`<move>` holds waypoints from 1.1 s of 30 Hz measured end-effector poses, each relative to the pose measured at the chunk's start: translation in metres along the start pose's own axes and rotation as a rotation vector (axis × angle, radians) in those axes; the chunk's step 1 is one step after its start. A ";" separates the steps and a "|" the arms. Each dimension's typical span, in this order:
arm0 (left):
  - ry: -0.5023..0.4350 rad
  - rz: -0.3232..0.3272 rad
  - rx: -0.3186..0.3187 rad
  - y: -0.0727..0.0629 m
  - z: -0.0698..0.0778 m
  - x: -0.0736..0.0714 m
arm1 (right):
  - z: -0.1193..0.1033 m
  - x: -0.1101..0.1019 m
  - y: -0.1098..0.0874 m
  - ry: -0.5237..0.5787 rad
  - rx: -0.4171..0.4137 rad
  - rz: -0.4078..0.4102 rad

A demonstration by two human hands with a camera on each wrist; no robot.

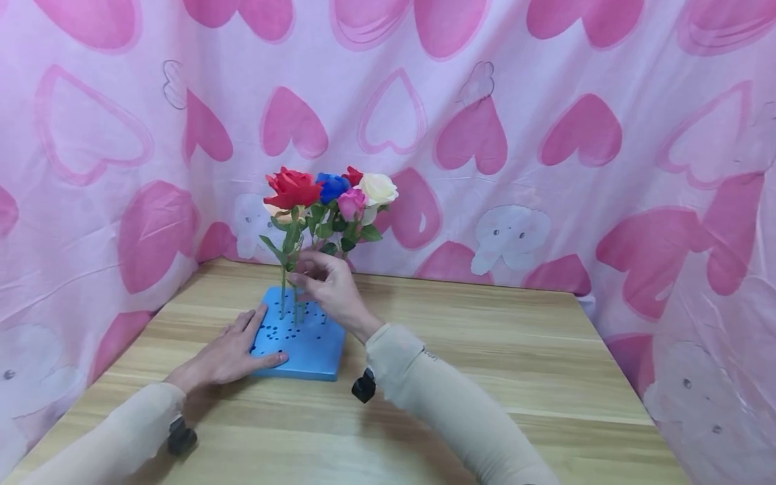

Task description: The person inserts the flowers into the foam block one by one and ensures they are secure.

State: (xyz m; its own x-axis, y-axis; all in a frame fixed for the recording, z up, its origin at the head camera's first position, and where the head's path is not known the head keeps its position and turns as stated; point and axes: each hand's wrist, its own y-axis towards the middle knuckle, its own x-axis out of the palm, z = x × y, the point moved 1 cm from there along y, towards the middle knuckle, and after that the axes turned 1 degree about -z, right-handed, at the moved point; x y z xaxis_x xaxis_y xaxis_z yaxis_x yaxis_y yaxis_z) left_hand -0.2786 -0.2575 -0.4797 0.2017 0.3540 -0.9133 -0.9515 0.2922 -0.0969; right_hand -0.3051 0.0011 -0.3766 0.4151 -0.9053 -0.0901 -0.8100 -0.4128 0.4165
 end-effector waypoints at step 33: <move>-0.006 0.012 0.000 0.008 -0.005 0.002 | 0.050 0.048 0.021 0.006 0.116 -0.013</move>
State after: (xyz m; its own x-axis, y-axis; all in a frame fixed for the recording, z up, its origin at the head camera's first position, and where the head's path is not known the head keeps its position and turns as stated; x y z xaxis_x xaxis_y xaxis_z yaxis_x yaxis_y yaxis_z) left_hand -0.2867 -0.2592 -0.4848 0.1916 0.3631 -0.9119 -0.9539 0.2876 -0.0859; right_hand -0.3232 -0.0562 -0.4177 0.4276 -0.8996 -0.0893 -0.8472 -0.4332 0.3076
